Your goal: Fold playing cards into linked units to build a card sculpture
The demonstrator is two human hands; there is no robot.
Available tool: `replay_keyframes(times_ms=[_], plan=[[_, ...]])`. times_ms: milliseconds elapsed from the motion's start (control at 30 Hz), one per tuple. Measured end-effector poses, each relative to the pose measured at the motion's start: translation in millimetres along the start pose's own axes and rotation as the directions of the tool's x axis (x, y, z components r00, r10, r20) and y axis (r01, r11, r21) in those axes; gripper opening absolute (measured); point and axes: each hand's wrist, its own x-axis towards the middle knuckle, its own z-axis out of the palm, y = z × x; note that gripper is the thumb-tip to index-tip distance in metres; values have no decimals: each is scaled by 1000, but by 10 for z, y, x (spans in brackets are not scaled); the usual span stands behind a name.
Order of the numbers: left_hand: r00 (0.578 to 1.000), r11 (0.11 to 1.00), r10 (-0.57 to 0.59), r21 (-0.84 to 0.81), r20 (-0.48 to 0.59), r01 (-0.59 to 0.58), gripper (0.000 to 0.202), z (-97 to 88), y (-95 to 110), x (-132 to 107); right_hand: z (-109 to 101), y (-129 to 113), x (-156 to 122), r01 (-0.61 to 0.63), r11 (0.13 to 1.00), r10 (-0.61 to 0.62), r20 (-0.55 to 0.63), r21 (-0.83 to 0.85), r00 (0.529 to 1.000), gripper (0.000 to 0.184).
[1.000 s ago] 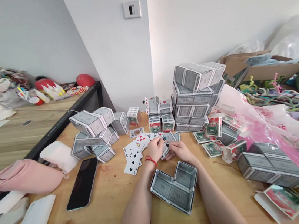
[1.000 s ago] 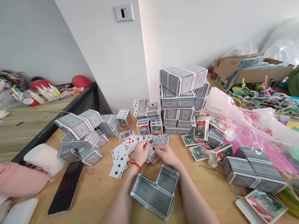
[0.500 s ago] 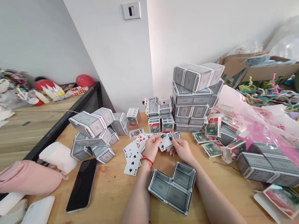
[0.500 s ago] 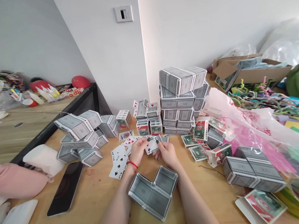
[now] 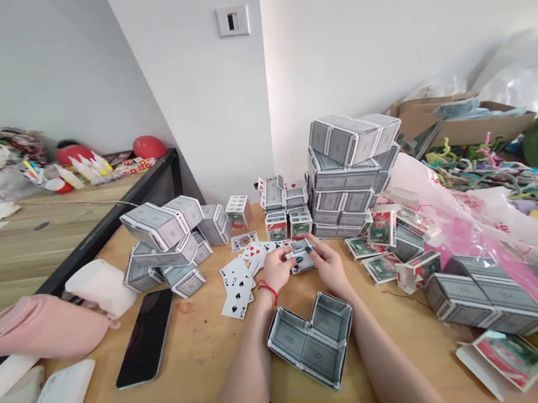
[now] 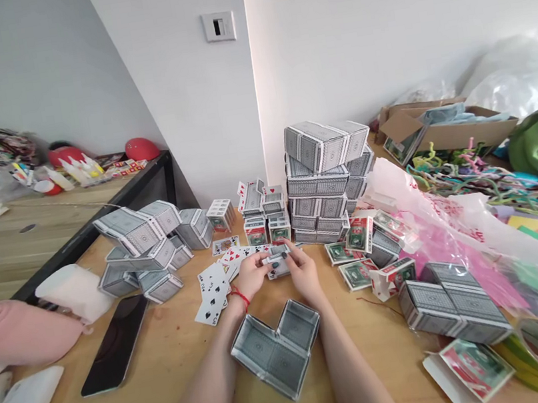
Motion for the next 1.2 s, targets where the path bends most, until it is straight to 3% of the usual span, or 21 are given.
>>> replay_keyframes(times_ms=[167,300,533,667,800,933,1200], plan=[[1000,997,20,-77,-8,-21,24,13,36,-33,-19,53,9,-83,996,80,-79,-40,994,33],[997,992,66,-107,-47,-71,17,16,67,-44,-24,85,16,-159,987,156,-78,-36,985,34],[985,981,169,105,-42,-164,21,24,67,-52,16,-32,-13,-222,975,222,146,-12,964,25],[967,955,251,173,-47,-239,19,58,101,-66,25,-85,-14,-257,966,248,194,22,949,22],[980,985,170,27,-103,-168,26,76,143,-74,29,-72,8,-254,960,244,98,119,965,24],[995,995,87,-39,-45,-89,25,65,182,-93,40,-46,23,-231,957,236,-5,174,972,25],[989,989,148,-30,17,-147,25,111,172,-110,48,-66,12,-256,944,246,73,210,967,24]])
